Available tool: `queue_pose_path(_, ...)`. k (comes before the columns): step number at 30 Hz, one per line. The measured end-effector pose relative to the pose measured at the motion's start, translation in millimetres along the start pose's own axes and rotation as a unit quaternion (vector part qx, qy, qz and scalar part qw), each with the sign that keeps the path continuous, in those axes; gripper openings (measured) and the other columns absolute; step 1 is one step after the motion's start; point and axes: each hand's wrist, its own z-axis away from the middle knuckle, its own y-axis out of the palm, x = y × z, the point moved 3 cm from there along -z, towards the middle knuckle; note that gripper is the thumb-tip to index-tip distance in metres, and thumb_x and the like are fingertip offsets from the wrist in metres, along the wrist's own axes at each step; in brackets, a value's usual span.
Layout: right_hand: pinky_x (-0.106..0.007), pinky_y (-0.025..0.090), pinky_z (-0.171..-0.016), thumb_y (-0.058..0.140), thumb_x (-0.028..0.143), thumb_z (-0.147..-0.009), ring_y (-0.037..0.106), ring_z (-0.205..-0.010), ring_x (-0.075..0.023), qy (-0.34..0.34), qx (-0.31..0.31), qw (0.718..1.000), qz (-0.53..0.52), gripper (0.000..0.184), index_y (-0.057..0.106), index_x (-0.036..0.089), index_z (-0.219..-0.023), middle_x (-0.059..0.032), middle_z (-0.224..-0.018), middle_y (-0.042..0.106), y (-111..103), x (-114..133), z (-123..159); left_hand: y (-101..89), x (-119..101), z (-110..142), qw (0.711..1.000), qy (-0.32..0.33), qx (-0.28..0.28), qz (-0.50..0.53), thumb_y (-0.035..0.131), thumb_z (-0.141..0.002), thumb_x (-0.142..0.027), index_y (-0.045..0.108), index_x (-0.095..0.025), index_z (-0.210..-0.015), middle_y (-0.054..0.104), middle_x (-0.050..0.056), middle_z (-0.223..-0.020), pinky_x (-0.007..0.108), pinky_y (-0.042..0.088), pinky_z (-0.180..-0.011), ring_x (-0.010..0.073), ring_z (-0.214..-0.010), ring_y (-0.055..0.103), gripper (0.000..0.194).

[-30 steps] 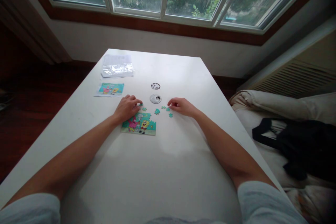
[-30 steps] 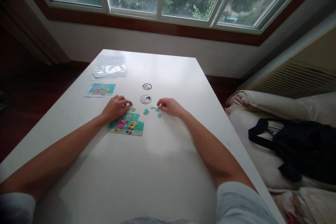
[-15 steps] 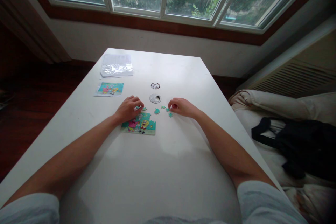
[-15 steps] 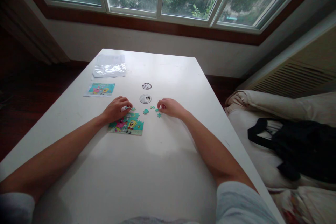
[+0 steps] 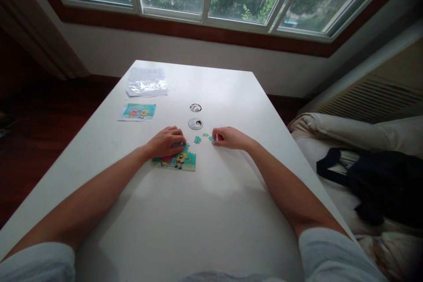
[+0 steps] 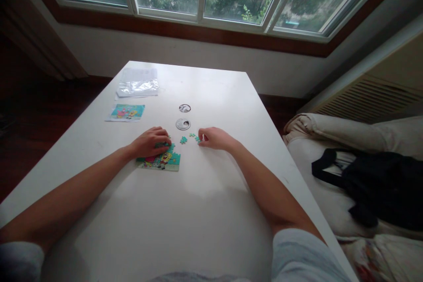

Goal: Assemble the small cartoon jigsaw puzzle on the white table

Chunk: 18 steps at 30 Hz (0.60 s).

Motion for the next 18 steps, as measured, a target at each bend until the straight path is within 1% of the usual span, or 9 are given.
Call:
queue_pose_path(1,-0.023,0.03,-0.061,0.071,0.029,-0.088,0.053,-0.066,-0.0112,0.007,-0.014,1.0,0.005,0.01,0.068,0.021,-0.093,0.0011,-0.079,0.066,0.7,-0.1,-1.1,0.3,0.8,0.1,1.0,0.001,0.002,0.001,0.057,-0.097,-0.035,0.074,-0.025,-0.101,0.069,0.007,-0.103,0.036,0.045,-0.095,0.0214,-0.098,0.061,0.02)
queue_pose_path(3,-0.024,0.03,-0.063,0.068,0.029,-0.091,0.053,-0.068,-0.0117,0.021,-0.066,0.998,0.01,0.009,0.068,0.021,-0.094,0.0005,-0.08,0.066,3.2,0.2,-3.9,1.3,3.2,0.3,1.0,-0.001,0.0,-0.003,0.054,-0.099,-0.034,0.074,-0.024,-0.098,0.07,0.006,-0.099,0.035,0.045,-0.093,0.0206,-0.094,0.061,0.022)
queue_pose_path(5,-0.024,0.032,-0.065,0.066,0.029,-0.094,0.054,-0.072,-0.0127,0.026,-0.129,0.991,0.006,0.012,0.069,0.021,-0.102,-0.0005,-0.083,0.065,7.6,2.0,-6.8,2.3,6.5,0.5,1.0,-0.006,-0.011,-0.015,0.051,-0.101,-0.034,0.073,-0.024,-0.096,0.07,0.006,-0.093,0.035,0.044,-0.089,0.0201,-0.09,0.06,0.024)
queue_pose_path(7,-0.025,0.035,-0.07,0.066,0.028,-0.094,0.055,-0.078,-0.0143,0.013,-0.169,0.986,0.006,0.018,0.07,0.022,-0.111,-0.0021,-0.087,0.064,14.2,5.1,-9.1,3.1,10.2,0.6,0.999,-0.014,-0.029,-0.031,0.051,-0.102,-0.033,0.073,-0.023,-0.096,0.07,0.005,-0.091,0.035,0.044,-0.087,0.02,-0.087,0.06,0.025)
queue_pose_path(9,-0.025,0.037,-0.074,0.066,0.026,-0.095,0.055,-0.084,-0.0156,-0.005,-0.18,0.984,0.01,0.019,0.071,0.023,-0.113,-0.0033,-0.09,0.064,21.2,8.1,-11.0,3.3,14.0,1.1,0.997,-0.028,-0.051,-0.05,0.051,-0.102,-0.031,0.073,-0.023,-0.096,0.071,0.005,-0.091,0.036,0.043,-0.086,0.0204,-0.088,0.059,0.024)
queue_pose_path(12,-0.026,0.039,-0.078,0.064,0.019,-0.095,0.056,-0.088,-0.0166,-0.026,-0.181,0.983,0.011,0.018,0.074,0.024,-0.108,-0.0042,-0.092,0.063,27.9,9.7,-12.7,1.2,21.4,3.0,0.989,-0.081,-0.097,-0.081,0.052,-0.101,-0.03,0.073,-0.022,-0.096,0.072,0.005,-0.092,0.038,0.043,-0.088,0.0218,-0.089,0.059,0.023)
queue_pose_path(15,-0.026,0.041,-0.082,0.06,0.014,-0.096,0.056,-0.092,-0.0172,-0.046,-0.18,0.982,0.007,0.022,0.075,0.025,-0.108,-0.0052,-0.096,0.063,29.9,9.3,-13.9,-2.7,30.4,6.7,0.973,-0.151,-0.144,-0.095,0.054,-0.099,-0.03,0.074,-0.022,-0.096,0.073,0.005,-0.092,0.04,0.043,-0.088,0.0231,-0.09,0.058,0.022)
queue_pose_path(18,-0.027,0.041,-0.083,0.06,0.013,-0.095,0.056,-0.094,-0.0177,-0.045,-0.189,0.981,0.002,0.023,0.074,0.024,-0.109,-0.0055,-0.098,0.064,27.1,7.3,-13.8,-4.7,38.8,10.6,0.962,-0.196,-0.166,-0.096,0.056,-0.097,-0.027,0.075,-0.022,-0.095,0.073,0.006,-0.095,0.041,0.044,-0.088,0.024,-0.091,0.059,0.02)
